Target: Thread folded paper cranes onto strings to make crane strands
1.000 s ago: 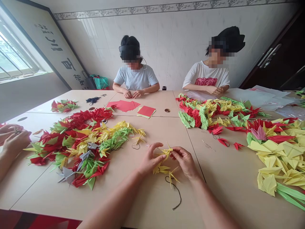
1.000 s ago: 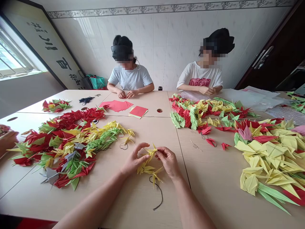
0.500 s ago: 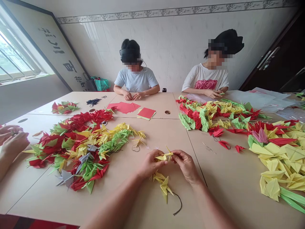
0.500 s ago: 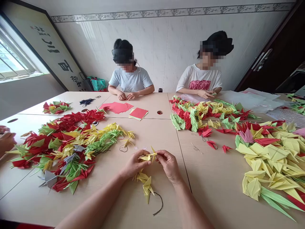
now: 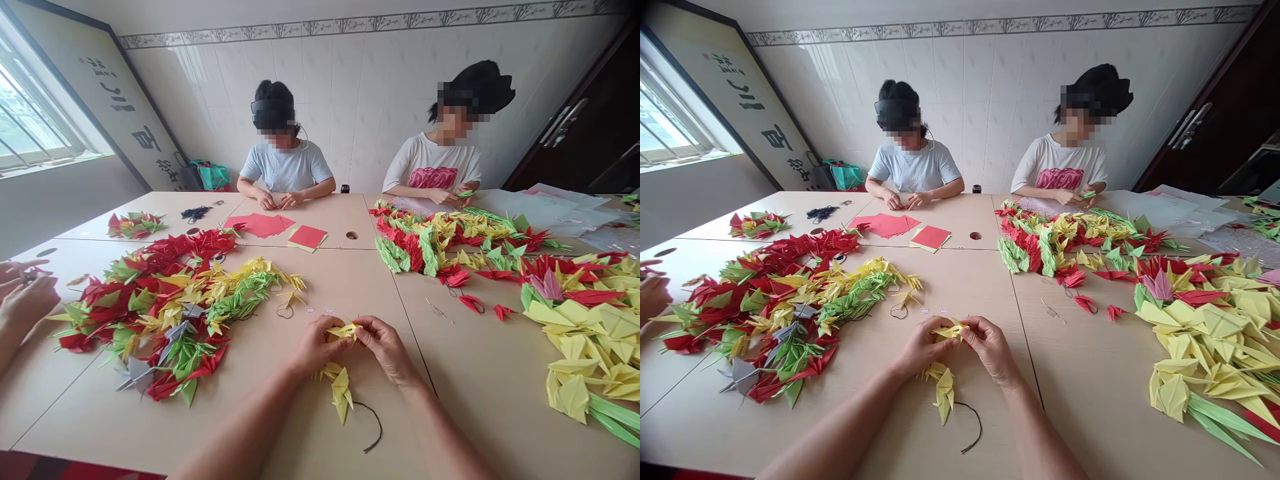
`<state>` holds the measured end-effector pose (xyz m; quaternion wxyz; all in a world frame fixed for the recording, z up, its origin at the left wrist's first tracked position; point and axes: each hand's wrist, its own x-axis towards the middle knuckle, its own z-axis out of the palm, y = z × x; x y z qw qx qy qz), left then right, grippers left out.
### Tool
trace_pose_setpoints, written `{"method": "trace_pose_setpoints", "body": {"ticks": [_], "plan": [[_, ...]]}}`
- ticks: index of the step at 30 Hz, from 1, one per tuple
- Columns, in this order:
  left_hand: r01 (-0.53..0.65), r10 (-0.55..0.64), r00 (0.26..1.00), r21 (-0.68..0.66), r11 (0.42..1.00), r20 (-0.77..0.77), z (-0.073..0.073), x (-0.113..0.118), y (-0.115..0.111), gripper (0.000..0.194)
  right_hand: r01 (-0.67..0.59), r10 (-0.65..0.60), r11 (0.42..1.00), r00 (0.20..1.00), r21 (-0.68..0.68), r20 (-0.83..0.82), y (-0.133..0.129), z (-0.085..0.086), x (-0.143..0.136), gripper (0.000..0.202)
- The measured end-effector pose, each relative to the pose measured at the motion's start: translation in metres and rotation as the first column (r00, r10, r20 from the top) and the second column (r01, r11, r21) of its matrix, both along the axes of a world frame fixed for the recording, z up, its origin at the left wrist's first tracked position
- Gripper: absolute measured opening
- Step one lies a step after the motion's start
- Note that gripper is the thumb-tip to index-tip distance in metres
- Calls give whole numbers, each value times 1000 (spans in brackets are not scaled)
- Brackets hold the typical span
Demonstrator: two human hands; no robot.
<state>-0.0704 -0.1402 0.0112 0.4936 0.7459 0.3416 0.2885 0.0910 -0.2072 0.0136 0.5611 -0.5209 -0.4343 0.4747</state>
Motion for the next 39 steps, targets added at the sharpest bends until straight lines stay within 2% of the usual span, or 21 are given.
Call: {"method": "trace_pose_setpoints", "body": {"ticks": [10, 15, 21, 30, 36, 39], "plan": [[39, -25, 985, 80, 996, -169, 13, -4, 0, 37, 87, -87, 996, 995, -5, -38, 1, 2, 0, 27], [56, -36, 984, 113, 992, -174, 15, -5, 2, 34, 121, -122, 993, 991, -15, -51, 1, 0, 2, 25], [83, -68, 984, 87, 993, -167, 13, -4, 3, 35, 141, -142, 990, 987, -20, -69, 3, -2, 5, 26], [99, -95, 983, 17, 995, -160, 15, -6, 4, 31, 157, -158, 987, 983, -23, -91, 4, -3, 7, 26], [140, -148, 988, -158, 977, -38, 17, -7, 6, 34, 149, -150, 989, 983, -19, -105, 3, -3, 11, 27], [147, -152, 988, -185, 972, -12, 18, -7, 5, 35, 115, -116, 993, 986, -18, -116, 3, -2, 12, 27]]}}
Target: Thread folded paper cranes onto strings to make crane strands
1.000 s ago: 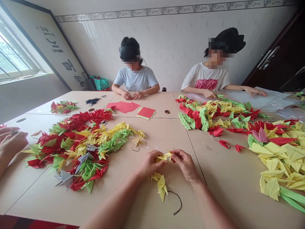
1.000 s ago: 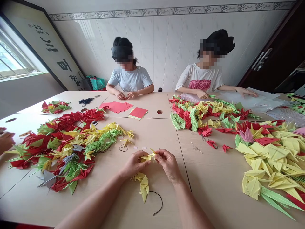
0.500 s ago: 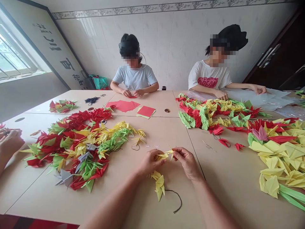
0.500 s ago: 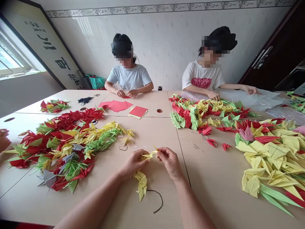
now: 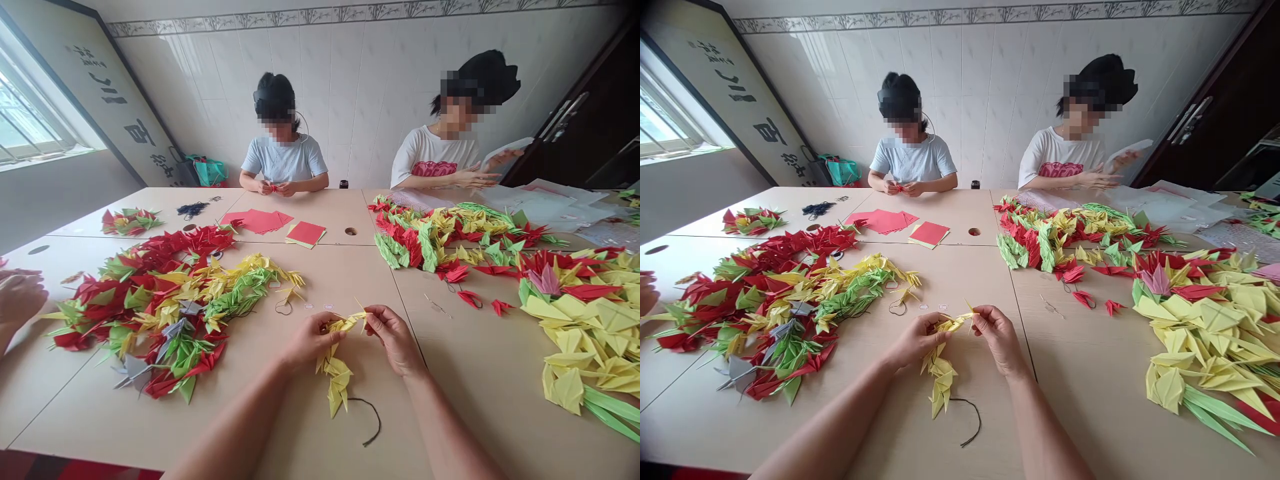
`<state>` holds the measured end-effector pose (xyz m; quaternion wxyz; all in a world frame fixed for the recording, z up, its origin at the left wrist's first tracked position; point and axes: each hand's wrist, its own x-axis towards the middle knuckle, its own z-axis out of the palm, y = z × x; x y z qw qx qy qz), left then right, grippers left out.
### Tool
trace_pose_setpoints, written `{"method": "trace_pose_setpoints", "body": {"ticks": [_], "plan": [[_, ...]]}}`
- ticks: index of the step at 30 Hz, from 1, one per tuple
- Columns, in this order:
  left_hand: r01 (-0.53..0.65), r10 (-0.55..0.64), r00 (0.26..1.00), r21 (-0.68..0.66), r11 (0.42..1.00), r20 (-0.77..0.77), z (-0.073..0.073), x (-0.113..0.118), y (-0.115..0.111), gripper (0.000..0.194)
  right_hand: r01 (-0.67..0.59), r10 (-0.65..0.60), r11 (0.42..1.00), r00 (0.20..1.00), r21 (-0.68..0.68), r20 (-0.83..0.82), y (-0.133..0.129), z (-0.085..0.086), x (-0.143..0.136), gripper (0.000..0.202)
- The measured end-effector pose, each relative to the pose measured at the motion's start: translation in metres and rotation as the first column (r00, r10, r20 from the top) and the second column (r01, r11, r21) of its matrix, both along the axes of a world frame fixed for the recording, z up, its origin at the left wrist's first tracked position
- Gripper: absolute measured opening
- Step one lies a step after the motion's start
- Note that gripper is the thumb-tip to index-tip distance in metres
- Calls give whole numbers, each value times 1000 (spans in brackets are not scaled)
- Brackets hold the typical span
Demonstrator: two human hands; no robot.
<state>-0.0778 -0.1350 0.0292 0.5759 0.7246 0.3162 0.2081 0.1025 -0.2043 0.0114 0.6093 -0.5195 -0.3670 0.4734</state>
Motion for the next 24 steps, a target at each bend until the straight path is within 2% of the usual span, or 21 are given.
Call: {"method": "trace_pose_setpoints", "body": {"ticks": [9, 15, 21, 24], "plan": [[19, -18, 999, -23, 1000, 27, -5, 3, -3, 39, -190, 189, 981, 981, -29, -46, -4, 2, -10, 33], [37, -33, 998, -87, 996, 51, -8, 2, 0, 42, -111, 110, 994, 993, -23, -42, -3, 0, -8, 35], [15, -2, 997, -172, 985, 75, -5, 0, 2, 40, 3, -6, 1000, 992, -28, -124, 0, 1, -2, 34], [14, 10, 993, -197, 980, 119, -3, 0, 2, 39, 16, -21, 999, 986, -27, -163, 1, 2, -1, 34]]}}
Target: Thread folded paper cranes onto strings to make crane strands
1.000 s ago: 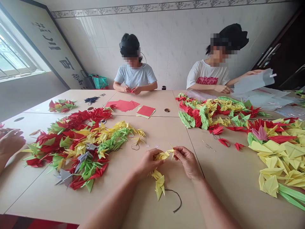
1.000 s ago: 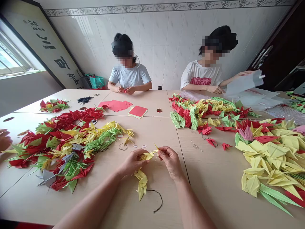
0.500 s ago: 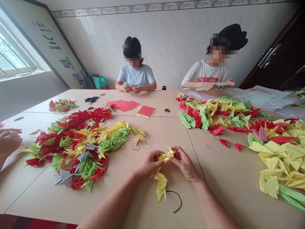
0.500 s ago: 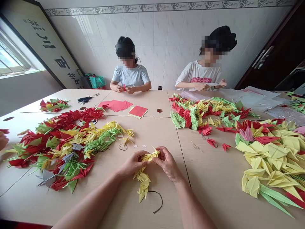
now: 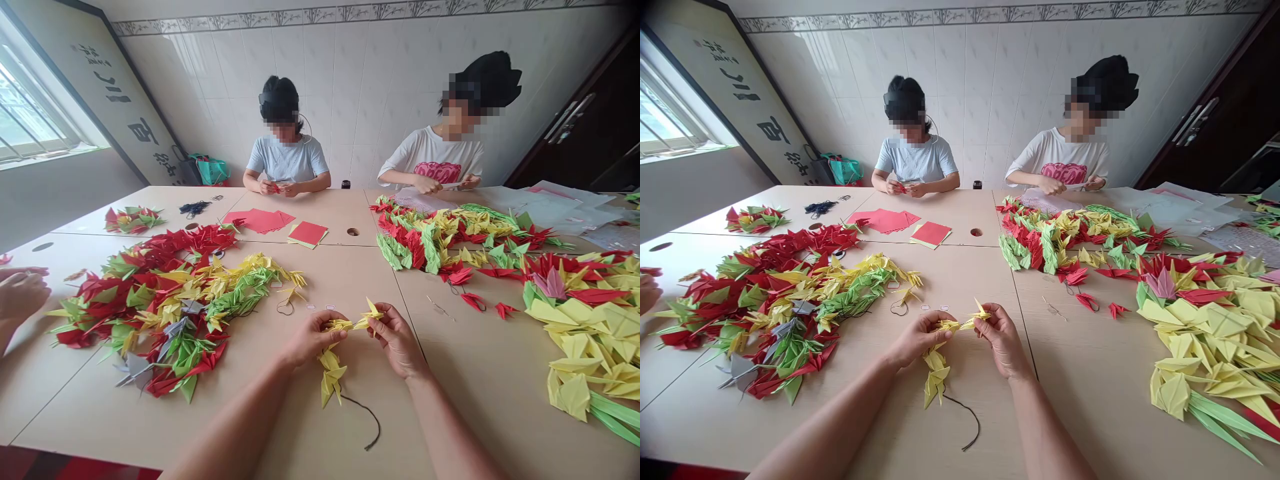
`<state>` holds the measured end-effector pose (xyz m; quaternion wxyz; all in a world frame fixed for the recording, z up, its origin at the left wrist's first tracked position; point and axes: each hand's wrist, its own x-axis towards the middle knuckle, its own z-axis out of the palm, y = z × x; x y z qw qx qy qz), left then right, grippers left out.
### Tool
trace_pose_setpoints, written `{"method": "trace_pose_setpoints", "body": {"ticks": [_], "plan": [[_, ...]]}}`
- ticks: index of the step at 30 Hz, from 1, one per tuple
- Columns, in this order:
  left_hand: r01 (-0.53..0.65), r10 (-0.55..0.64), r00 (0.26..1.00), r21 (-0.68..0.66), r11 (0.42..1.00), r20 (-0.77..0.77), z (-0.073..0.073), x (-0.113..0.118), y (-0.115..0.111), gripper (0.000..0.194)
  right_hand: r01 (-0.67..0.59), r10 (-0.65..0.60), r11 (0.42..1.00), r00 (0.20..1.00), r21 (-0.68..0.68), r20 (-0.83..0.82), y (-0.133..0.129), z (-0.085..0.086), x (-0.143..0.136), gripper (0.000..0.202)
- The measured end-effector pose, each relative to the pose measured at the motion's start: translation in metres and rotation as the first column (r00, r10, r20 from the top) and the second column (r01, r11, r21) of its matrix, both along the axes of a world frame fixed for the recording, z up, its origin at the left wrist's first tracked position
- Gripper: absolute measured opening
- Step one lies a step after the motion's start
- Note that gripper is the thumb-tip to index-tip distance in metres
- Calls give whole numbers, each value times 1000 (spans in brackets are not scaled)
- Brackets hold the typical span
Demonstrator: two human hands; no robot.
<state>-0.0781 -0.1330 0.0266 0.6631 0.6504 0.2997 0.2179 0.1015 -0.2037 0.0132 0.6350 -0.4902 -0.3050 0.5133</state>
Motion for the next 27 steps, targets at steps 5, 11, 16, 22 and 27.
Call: {"method": "trace_pose_setpoints", "body": {"ticks": [5, 11, 16, 22, 27], "plan": [[-54, 58, 995, -51, 997, 79, 1, 0, 0, 39, 5, -5, 1000, 1000, 0, -15, 0, 0, 1, 32], [-84, 82, 994, 23, 996, 68, -2, 2, -3, 37, -115, 116, 993, 993, -22, 27, -3, 2, -4, 38], [-13, 16, 997, -35, 999, 78, -6, 7, -9, 40, -218, 225, 972, 970, -82, 91, -5, 3, -9, 51], [-67, 67, 995, -3, 998, 75, -5, 6, -7, 40, -191, 197, 980, 971, -53, 136, -4, 0, -6, 47], [-96, 94, 994, 37, 995, 61, -6, 3, -2, 41, -86, 91, 995, 990, -47, 108, -2, -2, 1, 49]]}}
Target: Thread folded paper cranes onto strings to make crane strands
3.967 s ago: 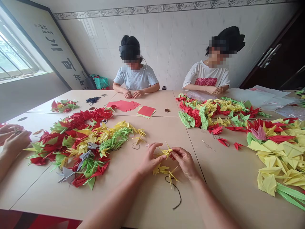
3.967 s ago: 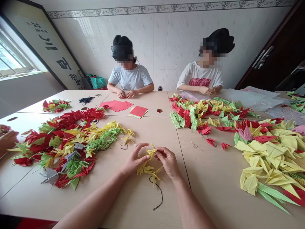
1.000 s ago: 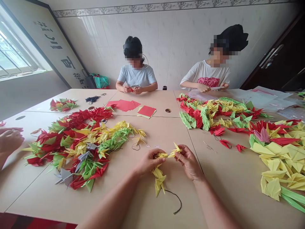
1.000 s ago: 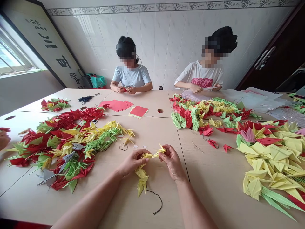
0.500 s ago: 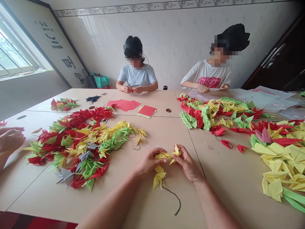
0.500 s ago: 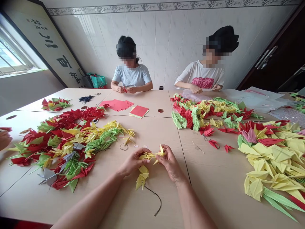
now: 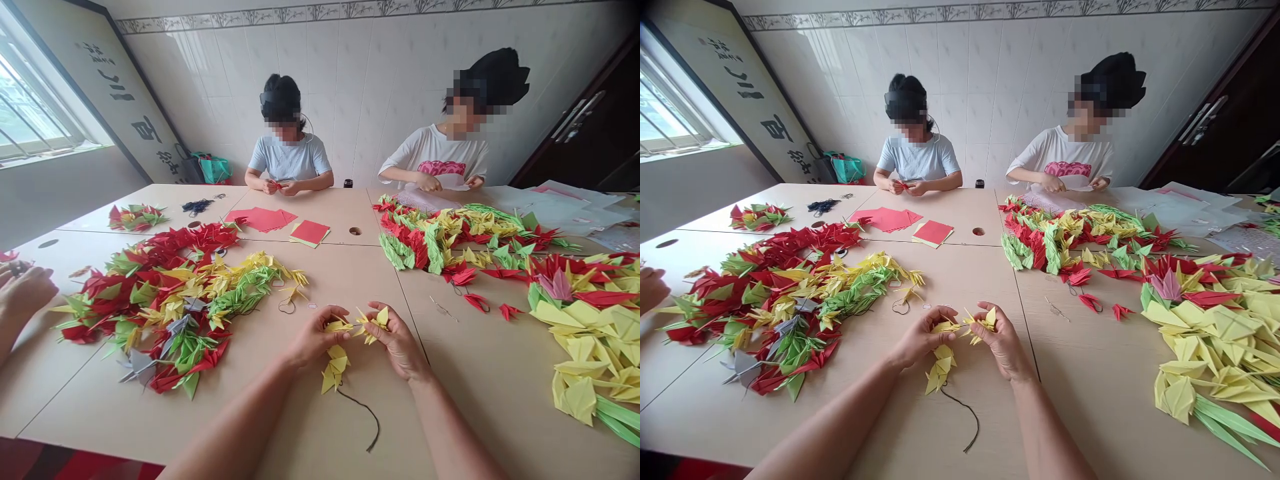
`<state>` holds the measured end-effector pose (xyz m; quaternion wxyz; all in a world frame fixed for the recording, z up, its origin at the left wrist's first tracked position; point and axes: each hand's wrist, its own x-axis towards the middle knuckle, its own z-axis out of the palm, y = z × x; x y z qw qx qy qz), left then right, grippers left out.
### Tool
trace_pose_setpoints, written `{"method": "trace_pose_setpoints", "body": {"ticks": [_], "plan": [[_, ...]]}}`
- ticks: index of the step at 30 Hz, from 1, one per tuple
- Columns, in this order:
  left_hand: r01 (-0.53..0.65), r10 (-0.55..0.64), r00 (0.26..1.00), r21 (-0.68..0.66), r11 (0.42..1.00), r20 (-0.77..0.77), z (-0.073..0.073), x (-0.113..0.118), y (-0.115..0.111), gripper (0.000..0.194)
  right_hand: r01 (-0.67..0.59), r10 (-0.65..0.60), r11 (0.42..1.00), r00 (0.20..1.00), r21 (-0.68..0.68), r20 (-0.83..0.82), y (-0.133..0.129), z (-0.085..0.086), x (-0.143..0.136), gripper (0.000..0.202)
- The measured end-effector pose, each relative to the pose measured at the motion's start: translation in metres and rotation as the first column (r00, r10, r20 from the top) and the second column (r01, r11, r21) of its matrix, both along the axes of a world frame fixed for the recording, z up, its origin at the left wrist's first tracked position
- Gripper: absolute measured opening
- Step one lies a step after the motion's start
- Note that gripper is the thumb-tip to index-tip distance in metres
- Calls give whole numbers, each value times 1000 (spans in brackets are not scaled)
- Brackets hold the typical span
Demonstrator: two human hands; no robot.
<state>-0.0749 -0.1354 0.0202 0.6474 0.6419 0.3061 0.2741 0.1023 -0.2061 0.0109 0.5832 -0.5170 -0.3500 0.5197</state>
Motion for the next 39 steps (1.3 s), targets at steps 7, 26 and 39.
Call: {"method": "trace_pose_setpoints", "body": {"ticks": [7, 26, 39], "plan": [[-13, 12, 1000, 15, 1000, 12, -6, 2, -2, 43, -50, 50, 999, 998, -7, 34, -1, 1, -3, 48], [-6, 9, 999, 102, 995, -34, -11, 4, -6, 47, -59, 64, 997, 991, -47, 117, 1, -1, -14, 41], [68, -61, 995, 89, 994, -76, -5, 4, -8, 48, -14, 20, 998, 994, -56, 107, 8, 0, -17, 35]]}}
